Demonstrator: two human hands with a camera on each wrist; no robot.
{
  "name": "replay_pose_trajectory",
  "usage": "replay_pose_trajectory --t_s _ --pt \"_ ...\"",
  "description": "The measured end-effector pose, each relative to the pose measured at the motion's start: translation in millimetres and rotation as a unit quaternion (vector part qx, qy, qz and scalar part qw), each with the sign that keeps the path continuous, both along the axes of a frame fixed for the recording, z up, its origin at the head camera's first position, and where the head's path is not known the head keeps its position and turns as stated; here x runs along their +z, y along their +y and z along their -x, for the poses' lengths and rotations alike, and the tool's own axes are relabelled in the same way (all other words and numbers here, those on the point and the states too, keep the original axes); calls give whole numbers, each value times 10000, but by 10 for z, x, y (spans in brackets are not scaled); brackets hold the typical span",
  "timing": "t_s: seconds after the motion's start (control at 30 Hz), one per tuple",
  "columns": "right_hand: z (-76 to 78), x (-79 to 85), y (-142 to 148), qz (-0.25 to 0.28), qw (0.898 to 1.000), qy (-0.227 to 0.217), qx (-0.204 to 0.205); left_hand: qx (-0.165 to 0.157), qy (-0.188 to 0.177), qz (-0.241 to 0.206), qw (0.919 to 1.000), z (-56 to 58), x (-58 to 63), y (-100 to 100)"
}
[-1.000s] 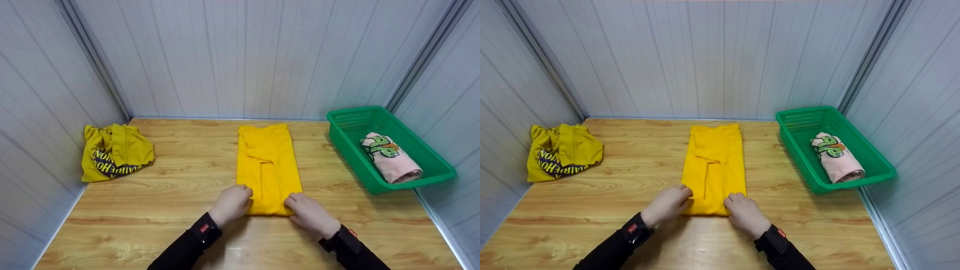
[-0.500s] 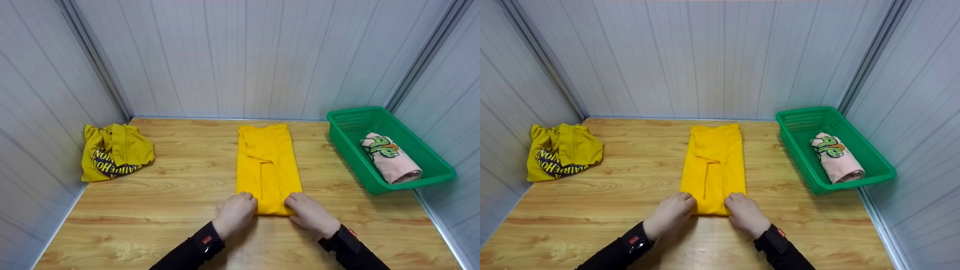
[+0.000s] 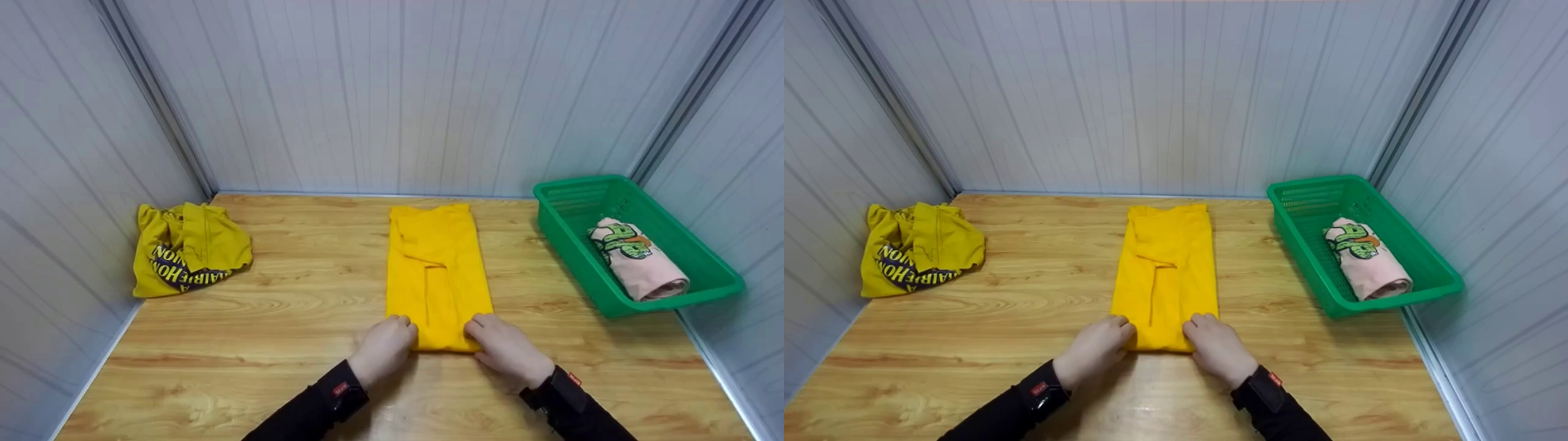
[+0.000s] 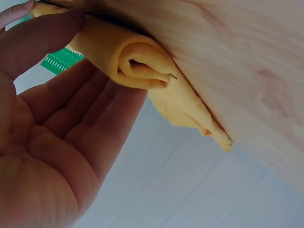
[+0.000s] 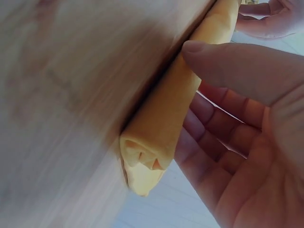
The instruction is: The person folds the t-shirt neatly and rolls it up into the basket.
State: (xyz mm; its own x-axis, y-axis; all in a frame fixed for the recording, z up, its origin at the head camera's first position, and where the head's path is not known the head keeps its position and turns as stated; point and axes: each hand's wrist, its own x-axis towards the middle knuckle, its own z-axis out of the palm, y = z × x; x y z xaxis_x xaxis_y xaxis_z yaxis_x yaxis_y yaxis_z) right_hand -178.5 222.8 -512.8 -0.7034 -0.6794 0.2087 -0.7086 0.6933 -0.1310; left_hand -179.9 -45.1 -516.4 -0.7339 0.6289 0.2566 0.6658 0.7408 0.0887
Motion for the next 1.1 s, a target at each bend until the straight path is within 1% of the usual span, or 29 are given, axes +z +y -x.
replay_pose_trajectory --t_s 0.13,0.37,0.57,0.67,0.83,1.1 --pt "7 -13 2 48 9999 111 9 -73 -80 -22 9999 11 -6 -6" --pt "24 -29 -7 164 9997 139 -126 -236 181 -133 9995 47 -26 -17" --pt "43 -42 -15 173 9995 182 -195 -264 172 -125 9994 50 -6 -21" --pt "58 -53 -15 171 9995 191 -207 -245 111 -154 9995 51 6 -22" --pt "69 -52 -10 225 9995 82 -228 -184 -12 -196 9996 60 14 -23" --pt "86 -39 24 307 9992 -192 -143 -231 -40 -115 9997 54 34 -39"
